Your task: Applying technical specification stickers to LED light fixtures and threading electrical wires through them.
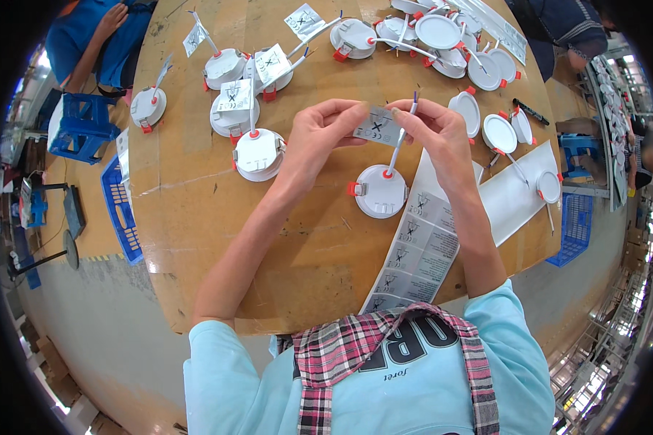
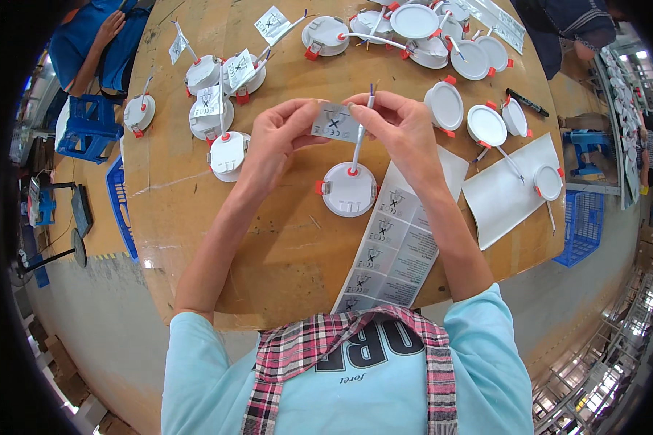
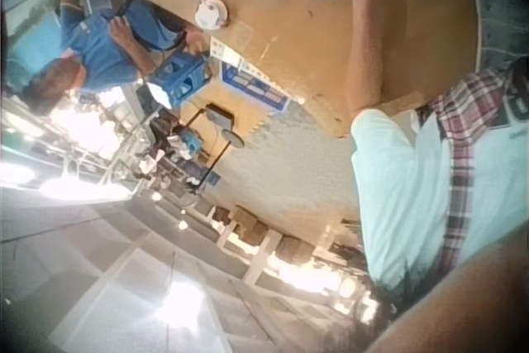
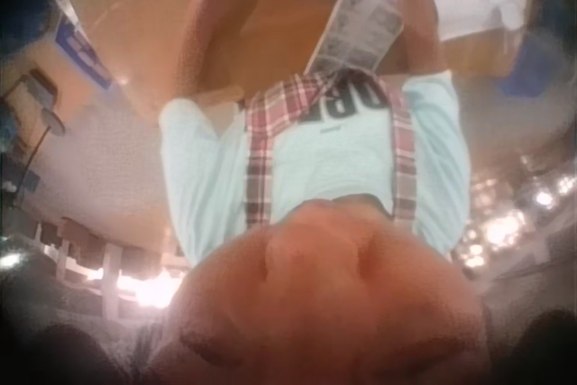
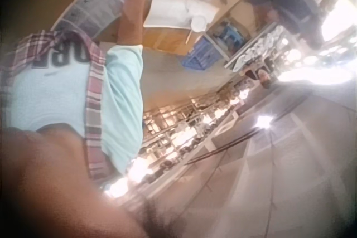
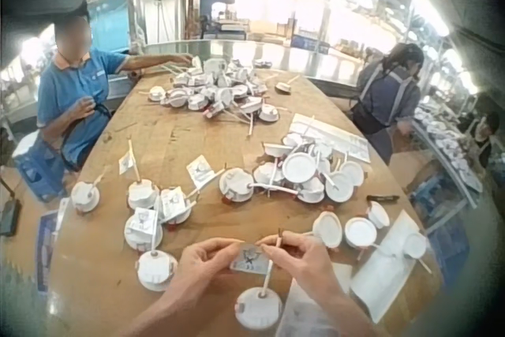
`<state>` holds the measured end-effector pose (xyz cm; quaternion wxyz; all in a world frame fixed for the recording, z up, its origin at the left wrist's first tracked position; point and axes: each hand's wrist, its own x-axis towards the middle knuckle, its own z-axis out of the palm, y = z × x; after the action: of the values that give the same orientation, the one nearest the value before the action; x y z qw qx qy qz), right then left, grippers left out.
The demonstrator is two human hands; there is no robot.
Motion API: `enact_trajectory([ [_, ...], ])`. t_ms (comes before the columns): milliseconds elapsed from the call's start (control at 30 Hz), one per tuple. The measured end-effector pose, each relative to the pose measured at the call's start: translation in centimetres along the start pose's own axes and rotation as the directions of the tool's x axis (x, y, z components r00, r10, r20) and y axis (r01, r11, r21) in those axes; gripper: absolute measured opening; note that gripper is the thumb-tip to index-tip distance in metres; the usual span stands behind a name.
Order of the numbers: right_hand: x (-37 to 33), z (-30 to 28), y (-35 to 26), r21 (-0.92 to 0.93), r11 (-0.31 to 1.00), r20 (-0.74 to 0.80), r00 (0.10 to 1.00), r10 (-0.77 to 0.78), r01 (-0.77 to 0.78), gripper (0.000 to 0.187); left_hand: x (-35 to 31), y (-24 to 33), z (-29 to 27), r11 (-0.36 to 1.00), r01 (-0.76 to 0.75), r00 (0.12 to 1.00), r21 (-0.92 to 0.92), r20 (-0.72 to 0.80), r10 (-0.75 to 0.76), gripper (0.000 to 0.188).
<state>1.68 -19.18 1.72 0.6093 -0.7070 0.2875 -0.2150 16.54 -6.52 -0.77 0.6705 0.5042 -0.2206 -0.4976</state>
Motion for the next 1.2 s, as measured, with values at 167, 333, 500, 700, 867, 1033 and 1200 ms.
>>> enact_trajectory([
  [167, 0.0, -0.1, 0.6, -0.014, 0.999, 0.029, 0.998, 0.048, -0.048, 0.023, 1.0, -0.3, 0.0, 0.984, -0.05, 0.998, 0.172, 0.043, 0.043, 0.023],
  [333, 0.1, 0.0, 0.6, -0.047, 0.997, 0.066, 0.995, 0.071, -0.068, 0.024, 1.1, 0.1, -0.8, 0.957, -0.114, 0.993, 0.267, 0.03, 0.11, 0.026],
  [500, 0.5, -1.2, 1.8, 0.022, 0.997, -0.037, 0.997, 0.075, -0.074, 0.025, -1.5, 0.4, 0.2, 0.945, -0.186, 0.958, 0.27, -0.162, 0.235, 0.038],
  [700, 0.5, -0.7, 1.9, 0.014, 0.992, 0.016, 0.992, 0.123, -0.123, 0.026, -7.3, -2.8, 3.2, 0.438, -0.421, 0.889, 0.795, 0.266, 0.373, 0.055],
  [867, 0.5, -0.6, 2.6, 0.06, 0.993, 0.032, 0.994, 0.104, -0.106, 0.028, -7.5, -4.1, 2.6, 0.339, -0.462, 0.871, 0.819, 0.349, 0.346, 0.058],
  [1033, 0.3, 0.1, 2.2, 0.095, 0.985, 0.016, 0.99, 0.143, -0.144, 0.029, -7.9, -3.4, 2.2, 0.365, -0.459, 0.884, 0.81, 0.375, 0.279, 0.056],
  [1200, 0.4, -0.3, 2.3, 0.1, 0.994, -0.128, 0.991, -0.031, 0.044, 0.036, -6.5, -2.6, -0.1, 0.304, -0.442, 0.878, 0.844, 0.338, 0.339, 0.055],
])
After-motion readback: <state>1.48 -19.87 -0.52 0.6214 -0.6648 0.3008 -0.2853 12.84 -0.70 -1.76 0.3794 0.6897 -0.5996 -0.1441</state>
